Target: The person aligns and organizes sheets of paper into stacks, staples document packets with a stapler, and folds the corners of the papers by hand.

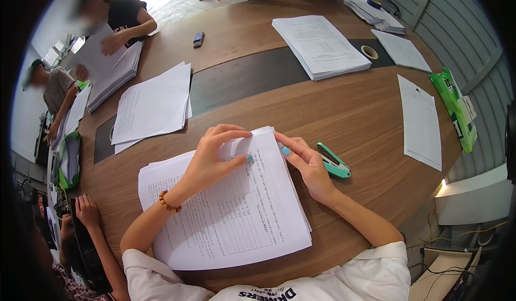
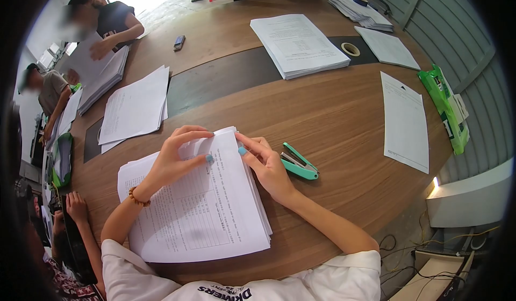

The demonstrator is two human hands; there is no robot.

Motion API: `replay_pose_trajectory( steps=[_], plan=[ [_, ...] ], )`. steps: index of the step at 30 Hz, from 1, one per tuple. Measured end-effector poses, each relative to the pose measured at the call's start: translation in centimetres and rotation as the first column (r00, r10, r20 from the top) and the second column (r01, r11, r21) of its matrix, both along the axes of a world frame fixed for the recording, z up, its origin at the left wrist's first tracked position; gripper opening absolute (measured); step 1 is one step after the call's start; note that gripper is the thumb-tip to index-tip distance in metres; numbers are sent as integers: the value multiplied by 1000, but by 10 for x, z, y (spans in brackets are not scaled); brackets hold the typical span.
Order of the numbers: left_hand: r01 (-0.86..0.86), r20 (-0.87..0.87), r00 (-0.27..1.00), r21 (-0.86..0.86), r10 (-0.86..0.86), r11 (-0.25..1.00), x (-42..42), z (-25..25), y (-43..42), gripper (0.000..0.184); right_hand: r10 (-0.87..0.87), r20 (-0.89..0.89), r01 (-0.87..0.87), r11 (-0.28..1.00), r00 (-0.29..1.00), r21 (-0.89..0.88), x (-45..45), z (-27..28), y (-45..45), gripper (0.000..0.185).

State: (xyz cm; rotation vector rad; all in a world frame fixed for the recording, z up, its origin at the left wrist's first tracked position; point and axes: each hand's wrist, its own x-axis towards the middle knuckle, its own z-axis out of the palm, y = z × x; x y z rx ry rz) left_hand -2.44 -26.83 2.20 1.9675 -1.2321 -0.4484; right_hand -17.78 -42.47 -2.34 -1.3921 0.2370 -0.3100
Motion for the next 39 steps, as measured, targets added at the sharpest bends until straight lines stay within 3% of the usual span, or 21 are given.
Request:
replay_pose_trajectory(
  steps=[5,10,23,26,29,31,32,34,35,37,39],
  plan=[
    [2,-7,1000,2,-2,1000,1,1,-2,37,17,4,-17,1000,1000,3,1,0,0,38],
    [-13,-48,999,5,14,1000,-1,2,-2,37,-4,19,6,991,1000,-137,1,-2,1,42],
    [-15,-72,997,26,17,1000,-1,1,-2,34,4,20,-2,996,1000,-89,3,-4,1,46],
    [-18,-104,994,44,23,999,-1,0,-2,34,16,14,-13,988,1000,-155,2,-4,0,48],
    [-6,-47,999,31,7,1000,0,-5,-1,35,16,6,-14,976,1000,-216,3,-5,0,50],
    [22,126,992,-10,-21,1000,-1,-6,1,37,17,-3,-17,968,1000,-251,2,-6,-1,52],
    [23,126,992,-11,-21,1000,-2,-6,1,37,16,-3,-17,968,1000,-252,1,-3,-1,52],
    [22,75,997,-19,-21,1000,-3,-5,1,37,-80,-1,69,869,997,-489,-4,6,2,55],
    [20,73,997,-20,-19,1000,-3,-4,1,37,-78,-3,67,869,997,-490,-4,8,3,55],
    [9,83,997,-23,-7,1000,-4,-3,1,36,-63,118,131,651,991,-748,-6,11,5,56],
    [19,91,996,-18,-17,1000,-3,-6,1,39,-66,110,127,614,992,-779,-6,12,8,55]
  ],
)
